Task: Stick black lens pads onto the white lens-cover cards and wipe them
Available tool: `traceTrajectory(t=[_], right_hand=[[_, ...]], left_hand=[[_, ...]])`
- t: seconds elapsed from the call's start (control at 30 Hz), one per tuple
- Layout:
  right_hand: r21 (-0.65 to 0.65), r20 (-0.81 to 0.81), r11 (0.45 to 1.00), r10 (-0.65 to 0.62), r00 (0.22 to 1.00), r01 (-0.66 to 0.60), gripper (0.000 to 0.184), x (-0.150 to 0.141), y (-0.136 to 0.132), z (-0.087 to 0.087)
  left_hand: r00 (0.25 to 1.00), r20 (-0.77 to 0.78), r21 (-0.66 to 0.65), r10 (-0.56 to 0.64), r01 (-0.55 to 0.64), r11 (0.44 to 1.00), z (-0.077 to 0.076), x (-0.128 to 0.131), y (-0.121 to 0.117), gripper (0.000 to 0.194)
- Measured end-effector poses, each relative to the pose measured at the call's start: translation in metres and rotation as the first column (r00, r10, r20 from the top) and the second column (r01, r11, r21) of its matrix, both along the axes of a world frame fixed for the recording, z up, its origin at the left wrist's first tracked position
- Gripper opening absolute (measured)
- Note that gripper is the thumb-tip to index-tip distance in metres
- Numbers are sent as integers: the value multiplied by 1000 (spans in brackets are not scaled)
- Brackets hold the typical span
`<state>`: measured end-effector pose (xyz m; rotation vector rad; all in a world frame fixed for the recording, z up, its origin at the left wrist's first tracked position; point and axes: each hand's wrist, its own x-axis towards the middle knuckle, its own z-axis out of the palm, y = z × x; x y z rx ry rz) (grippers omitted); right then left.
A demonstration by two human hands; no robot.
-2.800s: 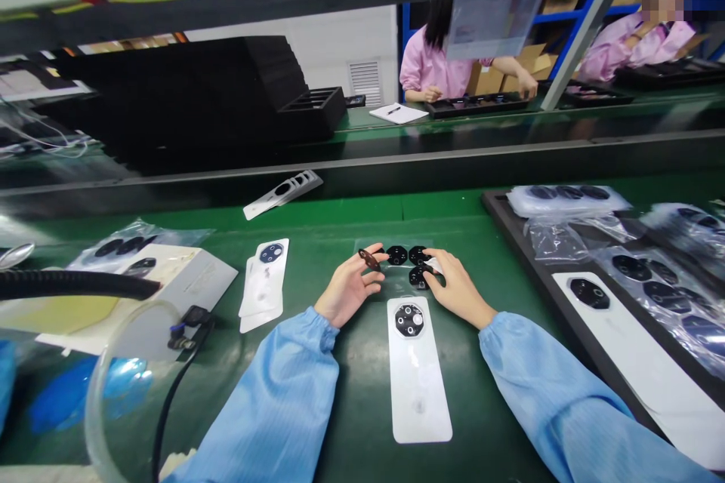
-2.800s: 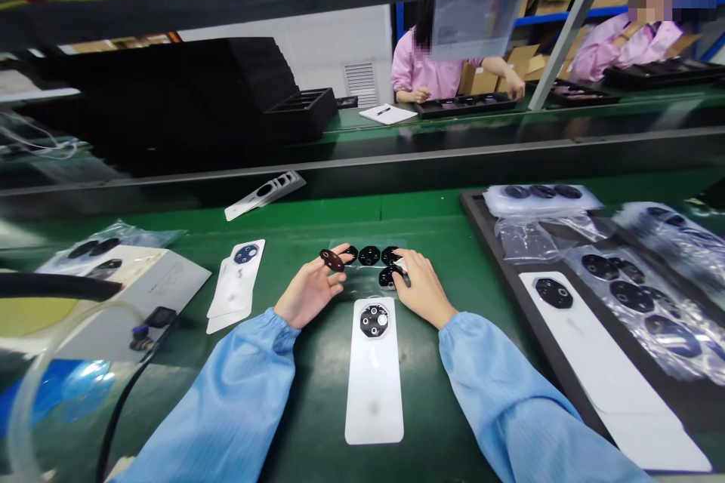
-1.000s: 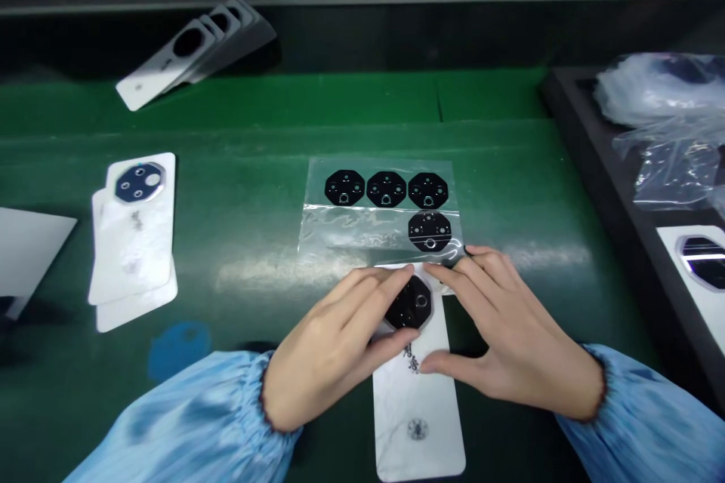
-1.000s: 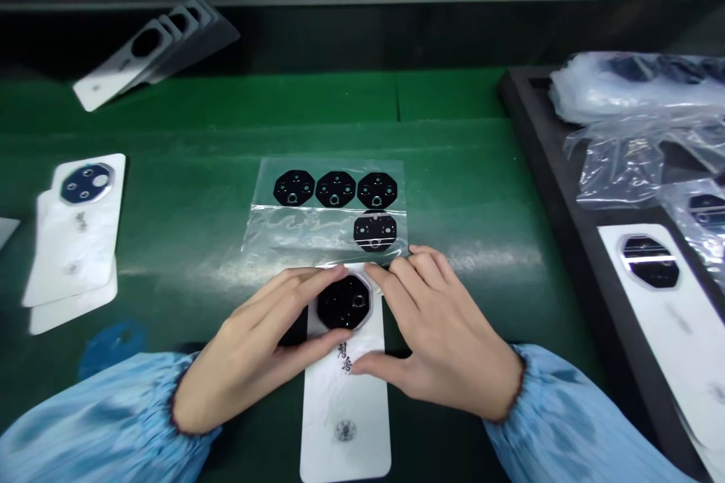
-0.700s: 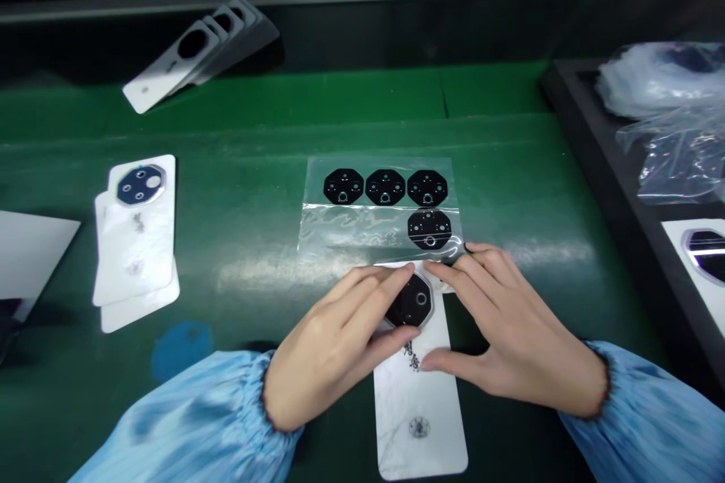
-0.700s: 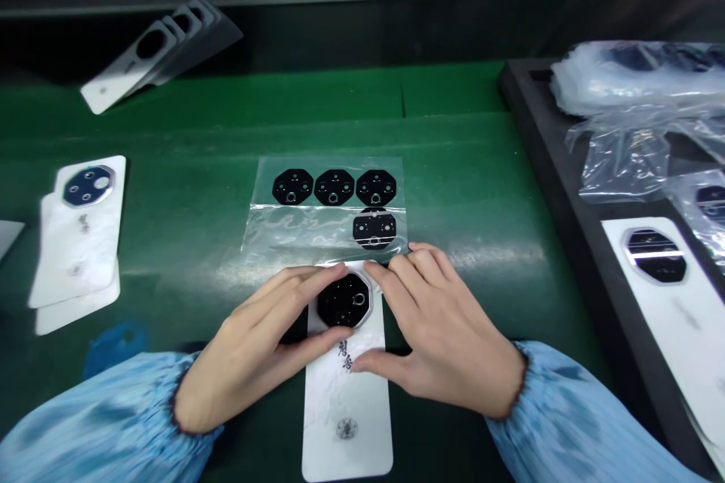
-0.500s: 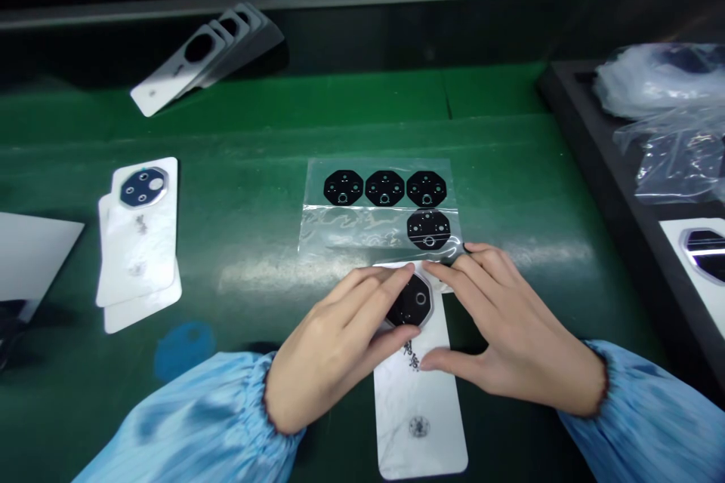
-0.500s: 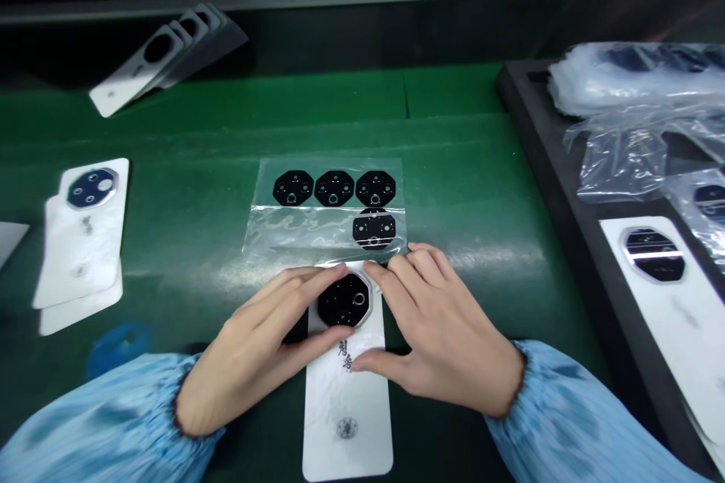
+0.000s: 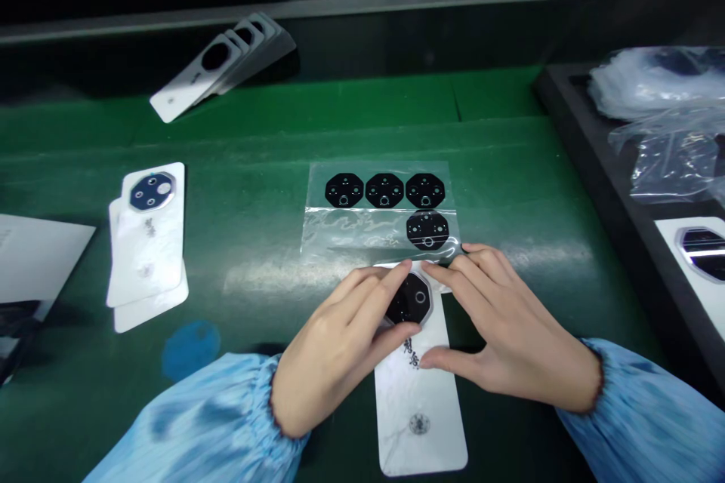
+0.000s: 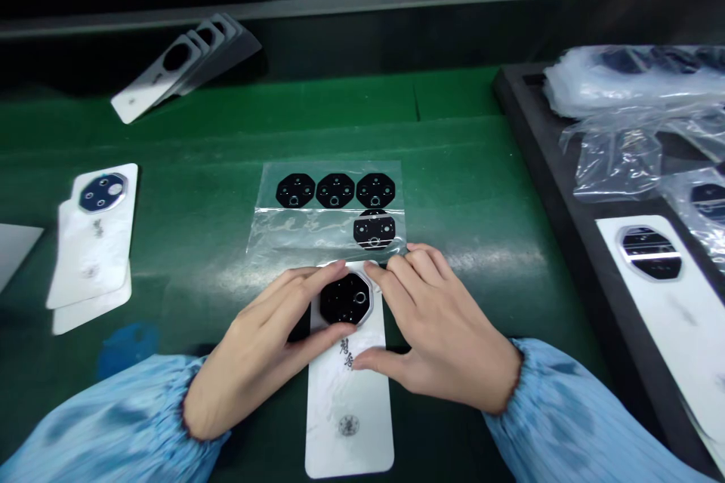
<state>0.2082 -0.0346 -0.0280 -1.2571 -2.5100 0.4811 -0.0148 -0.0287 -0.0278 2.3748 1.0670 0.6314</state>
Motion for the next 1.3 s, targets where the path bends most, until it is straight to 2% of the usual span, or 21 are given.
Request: traceTrajectory(t=[0.63, 0.83, 1.03, 1.3], right_hand=[[34, 2, 998, 54, 999, -55, 74, 0, 3, 1], [53, -13, 993, 108, 994, -107, 63, 0, 5, 3], [52, -9, 992, 112, 994, -112, 66, 0, 6, 2], [72, -6, 991, 116, 993, -115, 67, 1, 6, 2]], left_hand=[[999, 10, -31, 50, -50, 998, 2, 2, -3, 55], [996, -29, 5, 87, -87, 996, 3, 3, -3, 59], [996, -37, 50, 79, -77, 996, 6, 2, -5, 57], [998, -5, 15, 60, -60, 998, 8, 2, -5, 55]])
